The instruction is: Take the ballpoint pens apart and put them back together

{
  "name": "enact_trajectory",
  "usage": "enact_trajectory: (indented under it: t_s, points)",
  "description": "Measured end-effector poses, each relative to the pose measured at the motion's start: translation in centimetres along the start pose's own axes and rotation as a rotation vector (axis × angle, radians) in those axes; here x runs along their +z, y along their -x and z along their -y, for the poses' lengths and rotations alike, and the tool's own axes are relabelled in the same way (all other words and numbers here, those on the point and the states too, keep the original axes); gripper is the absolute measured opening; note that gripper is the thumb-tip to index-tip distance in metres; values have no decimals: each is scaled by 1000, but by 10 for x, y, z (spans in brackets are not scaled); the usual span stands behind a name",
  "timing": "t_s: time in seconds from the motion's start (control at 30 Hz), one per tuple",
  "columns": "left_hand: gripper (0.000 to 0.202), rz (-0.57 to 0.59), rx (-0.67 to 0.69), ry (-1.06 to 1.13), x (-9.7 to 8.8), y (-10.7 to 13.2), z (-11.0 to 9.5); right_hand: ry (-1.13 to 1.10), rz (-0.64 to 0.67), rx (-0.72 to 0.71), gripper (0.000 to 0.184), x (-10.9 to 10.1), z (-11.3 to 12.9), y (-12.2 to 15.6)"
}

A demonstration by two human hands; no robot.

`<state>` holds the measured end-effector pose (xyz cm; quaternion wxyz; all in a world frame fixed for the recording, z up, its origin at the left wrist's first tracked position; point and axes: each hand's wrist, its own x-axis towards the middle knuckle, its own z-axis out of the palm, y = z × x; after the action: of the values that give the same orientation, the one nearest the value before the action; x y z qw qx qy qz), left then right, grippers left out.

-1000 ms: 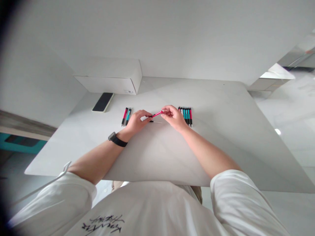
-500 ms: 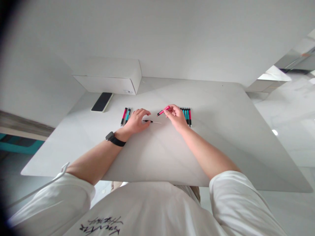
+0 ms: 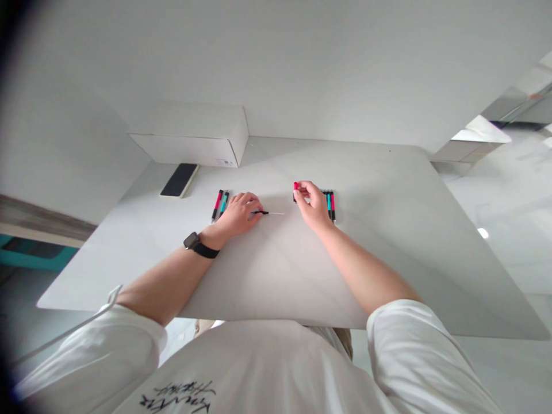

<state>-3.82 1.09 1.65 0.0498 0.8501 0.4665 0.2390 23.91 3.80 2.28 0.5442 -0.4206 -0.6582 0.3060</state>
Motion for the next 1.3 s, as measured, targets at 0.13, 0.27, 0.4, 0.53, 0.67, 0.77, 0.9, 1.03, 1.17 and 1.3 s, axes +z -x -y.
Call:
enact_trajectory:
  t_s: [0.13, 0.27, 0.4, 0.53, 0.67, 0.77, 0.9, 1.03, 1.17, 1.3]
  points:
    - [16, -88, -51, 77, -2, -4, 1, 242, 72, -174, 25, -5, 5, 0]
    - [15, -177, -110, 106, -4, -5, 3, 395, 162, -260, 23, -7, 5, 0]
    - [15, -190, -118, 101, -4, -5, 4, 509, 205, -266, 24, -6, 2, 1]
    - [16, -182, -110, 87, -5, -4, 3, 591, 212, -277, 23, -5, 2, 2]
    - [16, -178, -100, 90, -4, -5, 3, 606, 229, -290, 23, -5, 3, 3]
    - [16, -170, -93, 99, -4, -5, 2, 616, 249, -294, 23, -4, 2, 4]
    - [17, -145, -72, 108, -5, -6, -2, 675, 273, -314, 23, -1, 0, 6]
    - [17, -107, -15, 149, -6, -6, -9, 681, 337, -345, 23, 2, 3, 9]
    - [20, -91, 15, 155, -6, -4, -13, 698, 370, -387, 23, 3, 8, 10]
    - [21, -84, 26, 147, -4, -4, -13, 703, 385, -388, 23, 4, 10, 10]
